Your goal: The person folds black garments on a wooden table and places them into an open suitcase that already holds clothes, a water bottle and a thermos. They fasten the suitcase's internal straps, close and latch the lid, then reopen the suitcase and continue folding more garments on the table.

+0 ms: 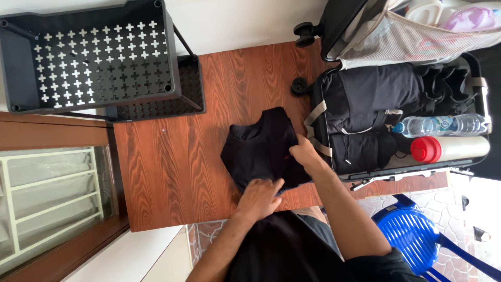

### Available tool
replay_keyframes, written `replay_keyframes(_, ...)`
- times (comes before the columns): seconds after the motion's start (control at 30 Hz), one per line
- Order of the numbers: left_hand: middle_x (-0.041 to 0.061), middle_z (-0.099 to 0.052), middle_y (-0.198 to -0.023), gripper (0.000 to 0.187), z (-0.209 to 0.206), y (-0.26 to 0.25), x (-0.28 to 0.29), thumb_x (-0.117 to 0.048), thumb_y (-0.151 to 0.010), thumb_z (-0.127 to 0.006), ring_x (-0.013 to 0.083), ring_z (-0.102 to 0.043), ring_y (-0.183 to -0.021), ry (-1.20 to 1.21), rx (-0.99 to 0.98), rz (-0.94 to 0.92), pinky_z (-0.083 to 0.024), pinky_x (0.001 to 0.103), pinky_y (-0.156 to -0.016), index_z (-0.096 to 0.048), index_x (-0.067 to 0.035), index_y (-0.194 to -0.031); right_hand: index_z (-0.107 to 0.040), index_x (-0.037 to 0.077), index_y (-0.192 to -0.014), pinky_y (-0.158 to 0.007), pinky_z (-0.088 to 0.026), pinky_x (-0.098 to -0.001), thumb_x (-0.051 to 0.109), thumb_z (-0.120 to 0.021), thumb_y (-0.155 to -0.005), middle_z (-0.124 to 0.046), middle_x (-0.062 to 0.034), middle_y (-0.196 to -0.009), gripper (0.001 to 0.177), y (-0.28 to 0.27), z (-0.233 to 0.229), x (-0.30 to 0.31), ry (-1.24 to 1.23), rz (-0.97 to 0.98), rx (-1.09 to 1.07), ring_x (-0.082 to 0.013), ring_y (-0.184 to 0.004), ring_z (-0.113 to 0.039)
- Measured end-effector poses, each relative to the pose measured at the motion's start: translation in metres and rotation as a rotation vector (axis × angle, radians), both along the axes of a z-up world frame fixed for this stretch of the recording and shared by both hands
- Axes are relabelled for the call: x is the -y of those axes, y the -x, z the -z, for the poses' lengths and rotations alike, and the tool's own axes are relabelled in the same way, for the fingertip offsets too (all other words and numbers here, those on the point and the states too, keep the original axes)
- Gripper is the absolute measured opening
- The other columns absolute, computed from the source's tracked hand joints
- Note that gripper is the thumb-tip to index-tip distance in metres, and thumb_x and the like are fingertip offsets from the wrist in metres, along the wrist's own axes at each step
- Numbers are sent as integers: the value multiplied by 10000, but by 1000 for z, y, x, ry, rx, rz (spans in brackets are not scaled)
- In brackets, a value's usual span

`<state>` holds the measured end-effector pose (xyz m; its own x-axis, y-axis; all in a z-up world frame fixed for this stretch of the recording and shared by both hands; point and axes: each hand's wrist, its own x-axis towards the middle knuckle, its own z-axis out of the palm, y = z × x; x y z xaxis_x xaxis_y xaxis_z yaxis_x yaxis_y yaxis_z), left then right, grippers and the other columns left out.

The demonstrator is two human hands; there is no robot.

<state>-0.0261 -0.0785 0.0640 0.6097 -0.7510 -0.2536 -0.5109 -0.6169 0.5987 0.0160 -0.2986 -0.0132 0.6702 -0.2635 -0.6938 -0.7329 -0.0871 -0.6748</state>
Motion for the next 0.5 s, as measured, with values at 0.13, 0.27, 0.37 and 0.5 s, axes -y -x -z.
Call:
replay_keyframes(0.13, 164, -655, -1071, 350, 20, -9, -16, -119, -931, -681, 306, -641, -1014, -18, 33, -504, -527, 431, -888, -629, -70, -1274, -519, -87, -1362, -926, -514, -380, 211, -726, -884, -658, -241, -1144, 600, 1, 6, 4, 225, -41, 63, -307, -1085, -650)
replay_keyframes(0.27, 269, -516, -1321, 703, 65, -18, -38, -149, -841, -732, 405, -501, -1255, 92, -28, -916, -434, 476, -1063, -396, 19, -1434, -639, -115, -1192, -821, -559, -389, 397, -706, -927, -714, -246, -963, 581, -3, -4, 7, 302, -157, 110, -284, -922, -712)
replay_keyframes(0.37, 324, -328, -1530, 878, 103, -25, -49, -164, -899, -751, 414, -351, -1421, 271, -244, -1009, -321, 462, -1160, -195, 72, -1536, -663, -105, -1153, -751, -561, -400, 429, -670, -937, -725, -242, -882, 576, -8, -8, 8, 272, -152, 29, -280, -819, -723)
replay_keyframes(0.5, 280, -331, -1602, 889, 120, -30, -44, -212, -910, -747, 350, -347, -1486, 376, -448, -1131, -295, 406, -1198, -198, 54, -1557, -617, -73, -1246, -785, -554, -406, 407, -632, -963, -724, -251, -979, 557, -9, 3, 8, 196, -82, -9, -308, -884, -714)
